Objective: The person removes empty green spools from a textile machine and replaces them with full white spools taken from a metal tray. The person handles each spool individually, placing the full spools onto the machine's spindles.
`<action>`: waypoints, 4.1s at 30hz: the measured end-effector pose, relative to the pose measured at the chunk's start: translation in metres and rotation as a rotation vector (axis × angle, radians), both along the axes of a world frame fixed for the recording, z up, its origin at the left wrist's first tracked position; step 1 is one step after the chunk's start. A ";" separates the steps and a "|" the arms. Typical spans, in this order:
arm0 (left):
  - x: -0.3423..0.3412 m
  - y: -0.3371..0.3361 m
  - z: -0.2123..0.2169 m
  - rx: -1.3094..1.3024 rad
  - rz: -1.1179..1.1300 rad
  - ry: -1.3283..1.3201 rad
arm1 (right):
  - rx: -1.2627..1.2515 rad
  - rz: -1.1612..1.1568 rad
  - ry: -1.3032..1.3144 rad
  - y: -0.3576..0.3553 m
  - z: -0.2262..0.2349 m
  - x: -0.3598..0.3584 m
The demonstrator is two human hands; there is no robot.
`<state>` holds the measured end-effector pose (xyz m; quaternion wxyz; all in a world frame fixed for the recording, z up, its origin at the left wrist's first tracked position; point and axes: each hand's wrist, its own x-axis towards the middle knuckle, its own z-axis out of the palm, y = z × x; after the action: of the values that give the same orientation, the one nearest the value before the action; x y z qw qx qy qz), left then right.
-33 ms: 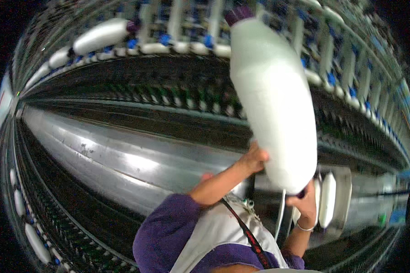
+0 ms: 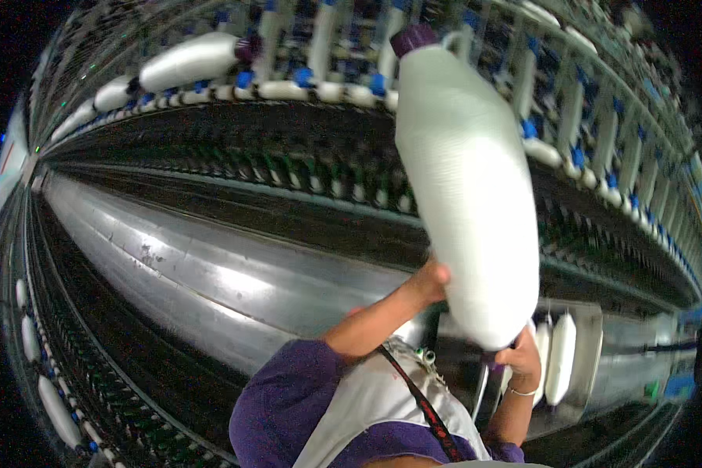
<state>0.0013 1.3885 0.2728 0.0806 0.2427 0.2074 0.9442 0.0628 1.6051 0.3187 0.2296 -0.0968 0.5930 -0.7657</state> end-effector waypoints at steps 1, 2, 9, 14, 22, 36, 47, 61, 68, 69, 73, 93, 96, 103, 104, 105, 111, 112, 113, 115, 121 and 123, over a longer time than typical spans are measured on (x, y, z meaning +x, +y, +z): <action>0.002 -0.014 0.002 0.011 -0.045 0.093 | -0.268 0.259 -0.271 -0.012 0.009 0.003; 0.002 -0.030 0.002 0.023 -0.017 0.131 | -0.388 0.414 -0.304 -0.037 0.004 -0.005; -0.054 -0.147 0.068 -0.317 0.348 0.023 | 0.319 0.096 0.417 -0.131 -0.004 -0.081; -0.068 -0.158 0.121 -0.856 1.003 0.316 | 1.058 -0.662 1.236 -0.126 0.070 -0.185; -0.178 -0.189 0.192 -1.770 1.756 0.978 | 1.295 -0.769 1.788 -0.118 0.145 -0.313; -0.155 -0.139 0.134 -1.499 1.974 1.176 | 1.406 -1.074 0.735 -0.008 -0.103 -0.060; 0.002 0.248 -0.148 -1.551 -0.122 1.782 | 1.972 -1.252 -0.163 0.111 -0.256 0.155; 0.008 0.320 -0.169 -1.570 -0.132 1.760 | 1.983 -1.228 -0.311 0.547 -0.302 0.150; -0.012 0.342 -0.152 -1.672 -0.270 1.772 | 1.517 -0.452 -0.750 0.654 -0.281 0.141; -0.016 0.344 -0.152 -1.680 -0.282 1.780 | 1.500 -0.313 -0.659 0.650 -0.274 0.142; -0.030 0.353 -0.146 -1.685 -0.372 1.737 | 0.593 -0.648 -0.457 0.579 -0.279 0.158; -0.004 0.472 -0.029 -0.355 -0.618 -0.832 | 0.694 -1.366 -0.222 0.289 -0.070 0.157; -0.020 0.427 0.026 -0.105 -0.593 -0.584 | 0.968 -1.469 0.008 0.273 -0.050 0.120; -0.034 0.356 0.094 -0.117 -0.156 -0.041 | 1.163 -1.519 0.598 0.246 0.006 0.043; -0.041 0.341 0.093 -0.188 -0.143 -0.080 | 1.075 -1.337 0.619 0.246 0.018 0.037; -0.047 0.329 0.090 -0.273 -0.139 -0.104 | 0.932 -1.115 0.463 0.246 0.027 0.033; -0.082 0.297 0.057 -0.355 -0.112 -0.037 | 0.372 -0.471 0.237 0.250 0.024 -0.019; -0.096 0.292 0.054 -0.396 -0.091 0.002 | 0.455 -0.490 0.139 0.246 0.016 -0.030; -0.108 0.292 0.053 -0.435 -0.073 0.041 | 0.562 -0.585 0.256 0.242 0.009 -0.048; -0.133 0.283 0.061 -0.567 0.123 0.091 | 0.877 -0.772 0.608 0.248 0.008 -0.087; -0.173 0.246 0.168 -1.382 -0.241 0.933 | 1.412 -1.431 1.112 0.302 0.067 -0.227; -0.182 0.252 0.206 -1.265 0.463 1.291 | 1.200 -1.413 1.465 0.315 0.096 -0.274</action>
<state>-0.1811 1.6408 0.4793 -0.1235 0.5842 0.7310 0.3304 -0.2107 1.9201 0.4144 -0.6310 -0.0401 0.7702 -0.0838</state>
